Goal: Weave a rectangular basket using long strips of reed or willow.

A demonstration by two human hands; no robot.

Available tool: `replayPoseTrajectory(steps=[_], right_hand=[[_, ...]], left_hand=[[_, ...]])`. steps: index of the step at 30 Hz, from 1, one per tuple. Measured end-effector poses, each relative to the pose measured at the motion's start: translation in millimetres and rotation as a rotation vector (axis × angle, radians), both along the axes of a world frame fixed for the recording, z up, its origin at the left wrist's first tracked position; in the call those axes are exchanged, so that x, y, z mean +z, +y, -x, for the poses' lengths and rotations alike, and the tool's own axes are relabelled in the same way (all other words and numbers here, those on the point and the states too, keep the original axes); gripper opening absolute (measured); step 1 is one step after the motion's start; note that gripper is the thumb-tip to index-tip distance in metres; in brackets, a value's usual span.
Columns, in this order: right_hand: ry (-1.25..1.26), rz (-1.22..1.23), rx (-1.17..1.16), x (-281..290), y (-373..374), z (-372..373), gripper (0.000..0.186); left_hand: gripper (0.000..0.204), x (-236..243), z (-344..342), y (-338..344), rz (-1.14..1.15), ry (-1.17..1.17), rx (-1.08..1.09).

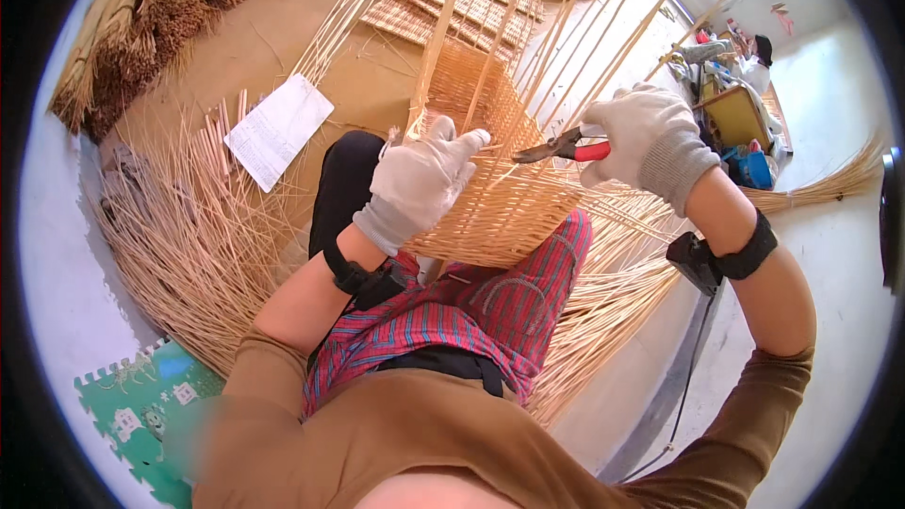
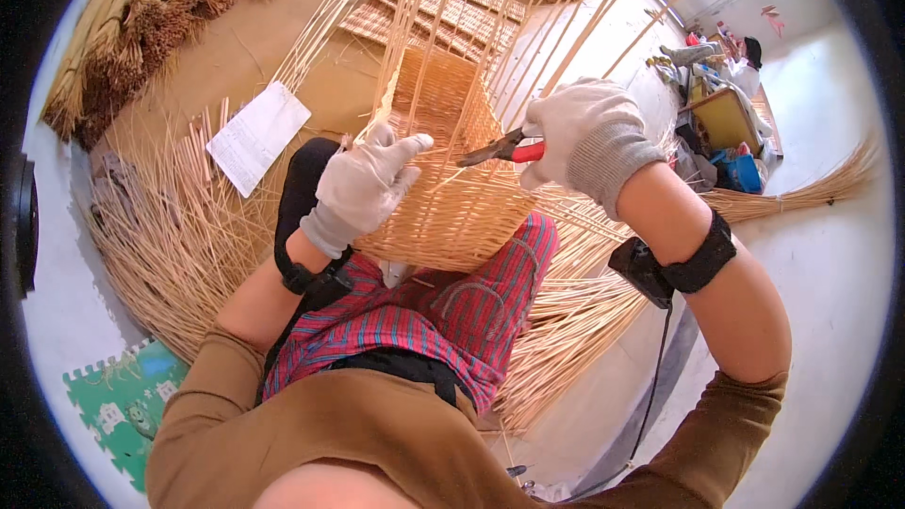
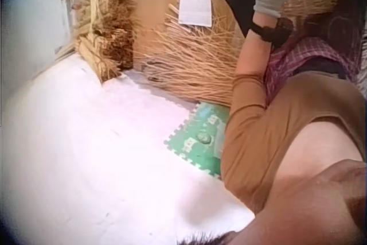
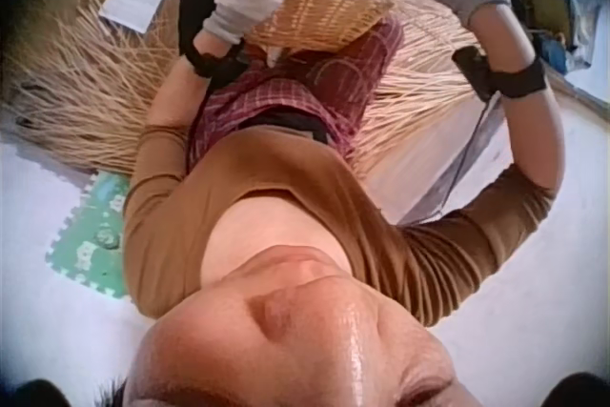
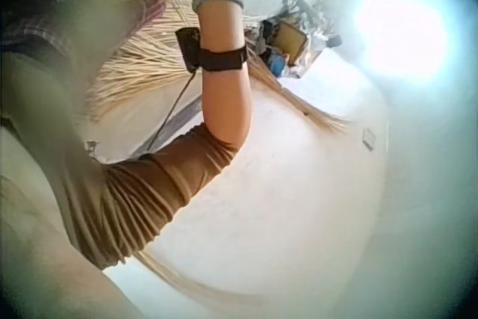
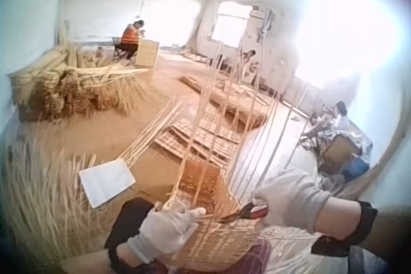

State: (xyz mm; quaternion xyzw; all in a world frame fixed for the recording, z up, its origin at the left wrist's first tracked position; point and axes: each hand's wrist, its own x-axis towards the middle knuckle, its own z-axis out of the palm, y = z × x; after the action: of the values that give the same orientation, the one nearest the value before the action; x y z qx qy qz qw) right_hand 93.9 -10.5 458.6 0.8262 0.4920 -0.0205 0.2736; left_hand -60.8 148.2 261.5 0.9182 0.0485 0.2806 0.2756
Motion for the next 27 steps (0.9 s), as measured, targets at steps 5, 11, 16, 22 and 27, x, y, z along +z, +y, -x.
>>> replayPoseTrajectory(steps=[5, 11, 16, 22, 27], right_hand=[[0.025, 0.123, -0.148, -16.7, 6.3, -5.5, 0.054], [0.036, 0.200, -0.194, -15.7, 5.4, 2.9, 0.048], [-0.021, -0.011, 0.061, 14.1, -44.7, -27.5, 0.052], [-0.086, -0.255, -0.143, 13.1, -73.6, -31.1, 0.050], [0.128, -0.523, -0.105, 6.2, -74.8, -18.9, 0.046]], left_hand=[[0.043, -2.6, -0.9, -7.0, -0.047, 0.048, 0.039], [0.046, -5.1, 0.1, -11.4, -0.055, 0.121, 0.053], [0.052, -21.1, -0.9, -21.4, -0.342, -0.033, 0.076], [0.045, -3.3, -1.2, -40.6, -0.166, -0.094, 0.097], [0.032, -13.2, -51.2, -91.1, -0.217, -0.140, -0.042]])
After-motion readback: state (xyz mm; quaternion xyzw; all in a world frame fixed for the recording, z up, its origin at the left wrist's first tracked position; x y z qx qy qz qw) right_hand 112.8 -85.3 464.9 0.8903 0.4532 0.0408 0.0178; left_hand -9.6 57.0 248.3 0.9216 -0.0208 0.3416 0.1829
